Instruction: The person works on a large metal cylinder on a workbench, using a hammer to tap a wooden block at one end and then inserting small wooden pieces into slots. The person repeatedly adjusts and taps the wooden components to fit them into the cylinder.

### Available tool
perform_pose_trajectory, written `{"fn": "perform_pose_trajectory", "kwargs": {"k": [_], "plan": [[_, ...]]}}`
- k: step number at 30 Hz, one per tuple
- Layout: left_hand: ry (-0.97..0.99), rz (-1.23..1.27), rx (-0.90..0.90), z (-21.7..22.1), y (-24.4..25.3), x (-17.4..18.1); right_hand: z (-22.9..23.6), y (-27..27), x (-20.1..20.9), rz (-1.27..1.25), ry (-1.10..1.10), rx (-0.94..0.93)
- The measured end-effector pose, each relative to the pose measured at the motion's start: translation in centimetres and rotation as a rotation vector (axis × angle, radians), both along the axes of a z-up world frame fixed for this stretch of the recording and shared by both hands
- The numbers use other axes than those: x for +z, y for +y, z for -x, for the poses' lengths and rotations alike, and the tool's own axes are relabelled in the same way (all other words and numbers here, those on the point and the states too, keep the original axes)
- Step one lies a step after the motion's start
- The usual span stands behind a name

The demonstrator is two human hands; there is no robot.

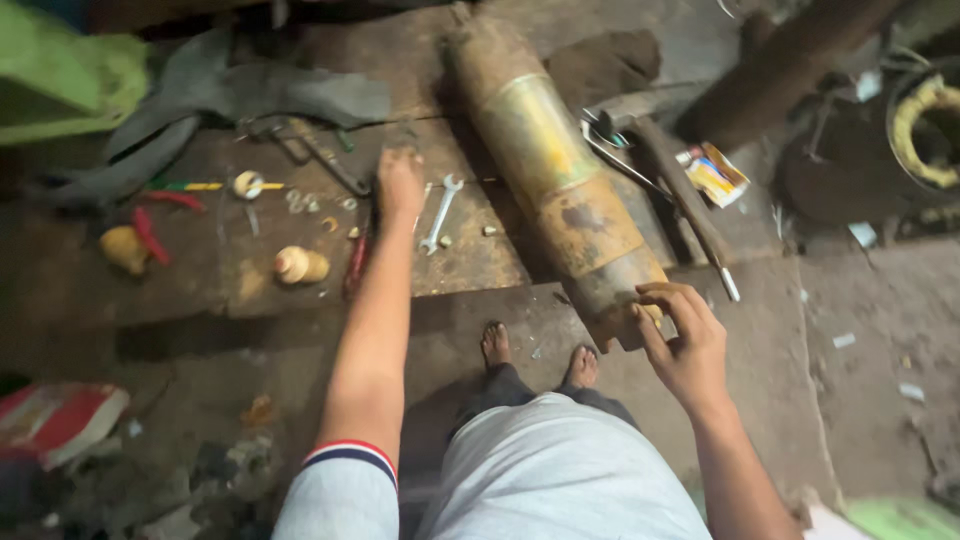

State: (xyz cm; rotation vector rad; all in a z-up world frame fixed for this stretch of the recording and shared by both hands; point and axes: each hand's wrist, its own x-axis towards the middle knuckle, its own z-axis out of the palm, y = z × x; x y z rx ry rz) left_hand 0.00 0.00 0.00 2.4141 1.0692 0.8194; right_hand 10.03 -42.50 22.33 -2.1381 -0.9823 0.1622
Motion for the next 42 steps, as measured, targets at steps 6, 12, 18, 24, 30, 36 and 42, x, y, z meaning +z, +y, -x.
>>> {"fn": "perform_pose_trajectory", "kwargs": {"k": [6,12,18,24,30,36,42], "plan": [[-0.805,1.020,0.216,-2.9,4.2,-1.9,1.1,-1.5,-0.2,-0.005,-0.085,-0.168],[-0.201,0.203,-0.188,-1.8,-0.4,4.7,2.1,-3.9,-0.1,-0.044,-0.126,-0.277],[-0.291,0.536,-0.787,2.2,-23.0,12.9,3.6,-2.9,-1.1,-0.013,-0.174,-0.055],[-0.299,0.775,-0.630,4.0,-30.7,11.4,3.6,-2.8,-3.5,0.174,-0.506,0.210],[-0.471,0.465,-0.365,3.3,-34.4,6.0,2.2,-3.0,-5.7,0.340,-0.842,0.380],[-0.577,0.350,-0.148,2.5,-37.1,4.7,1.0,-2.6,-6.5,0.346,-0.878,0.509],[-0.638,0.432,0.033,1.4,-39.0,5.4,0.4,-2.1,-5.7,0.269,-0.835,0.587]]}}
